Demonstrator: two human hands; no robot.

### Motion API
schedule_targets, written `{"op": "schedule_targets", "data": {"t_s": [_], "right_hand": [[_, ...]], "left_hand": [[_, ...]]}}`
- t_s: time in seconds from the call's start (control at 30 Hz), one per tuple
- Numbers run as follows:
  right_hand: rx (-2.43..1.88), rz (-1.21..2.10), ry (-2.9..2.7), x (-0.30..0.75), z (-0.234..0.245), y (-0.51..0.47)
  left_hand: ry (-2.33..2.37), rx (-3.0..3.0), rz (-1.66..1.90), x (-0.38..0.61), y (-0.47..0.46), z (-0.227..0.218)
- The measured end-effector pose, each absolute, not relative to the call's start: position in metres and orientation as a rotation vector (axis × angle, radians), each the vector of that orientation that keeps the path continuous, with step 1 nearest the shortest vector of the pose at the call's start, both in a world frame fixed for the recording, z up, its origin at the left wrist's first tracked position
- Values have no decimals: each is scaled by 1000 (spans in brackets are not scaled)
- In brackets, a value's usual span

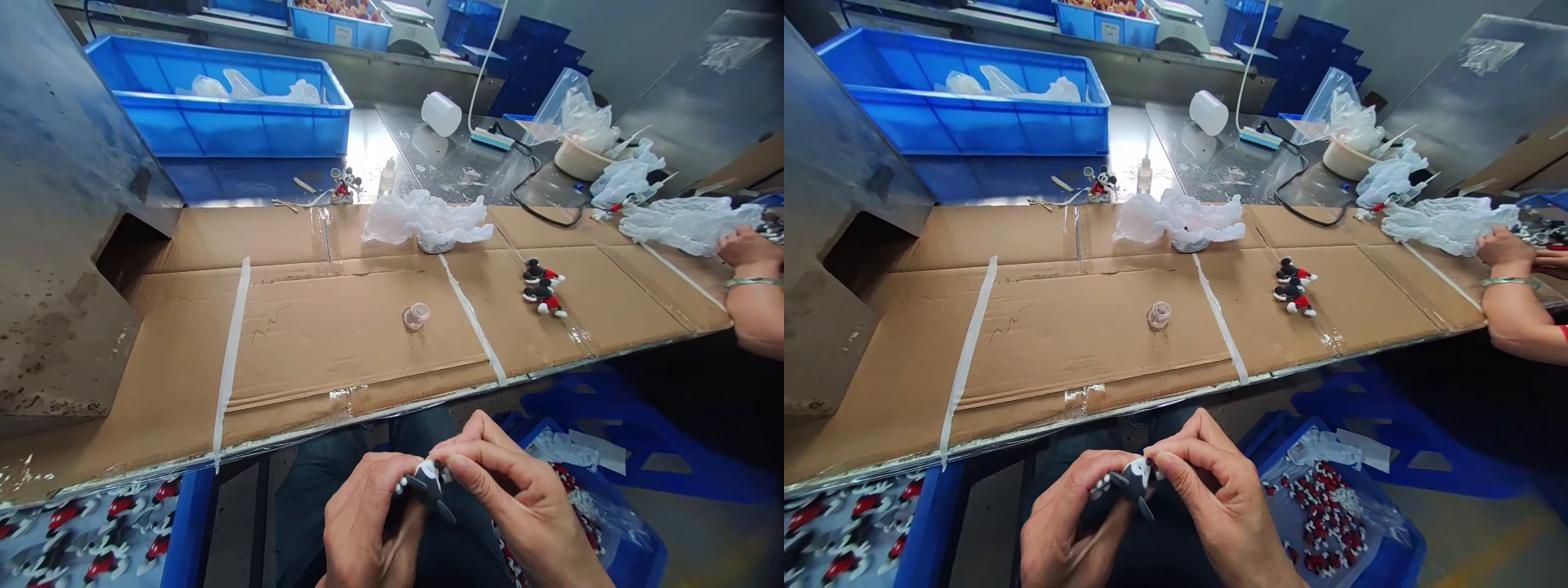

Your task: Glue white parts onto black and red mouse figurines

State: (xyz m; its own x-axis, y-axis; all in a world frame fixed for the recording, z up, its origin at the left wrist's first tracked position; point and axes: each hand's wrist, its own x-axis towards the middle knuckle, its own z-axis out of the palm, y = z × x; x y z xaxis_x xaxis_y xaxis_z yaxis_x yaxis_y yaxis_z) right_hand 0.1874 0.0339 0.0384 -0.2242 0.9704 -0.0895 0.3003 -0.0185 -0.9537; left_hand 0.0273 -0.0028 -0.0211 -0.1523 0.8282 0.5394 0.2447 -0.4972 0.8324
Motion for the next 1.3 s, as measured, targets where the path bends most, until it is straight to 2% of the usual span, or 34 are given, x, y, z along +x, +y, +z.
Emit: {"op": "schedule_targets", "data": {"t_s": [0.43, 0.87, 1.07, 1.3], "right_hand": [[-1399, 1182, -1584, 184, 43, 36], [-1398, 1386, -1558, 182, 45, 29], [-1303, 1412, -1536, 181, 43, 27], [-1347, 1514, -1371, 181, 34, 35]], "left_hand": [[1169, 1783, 1600, 21, -2, -16], [1170, 1728, 1652, 25, -5, -6], [1277, 1522, 1749, 39, -14, -14], [1476, 1304, 1508, 31, -15, -12]]}}
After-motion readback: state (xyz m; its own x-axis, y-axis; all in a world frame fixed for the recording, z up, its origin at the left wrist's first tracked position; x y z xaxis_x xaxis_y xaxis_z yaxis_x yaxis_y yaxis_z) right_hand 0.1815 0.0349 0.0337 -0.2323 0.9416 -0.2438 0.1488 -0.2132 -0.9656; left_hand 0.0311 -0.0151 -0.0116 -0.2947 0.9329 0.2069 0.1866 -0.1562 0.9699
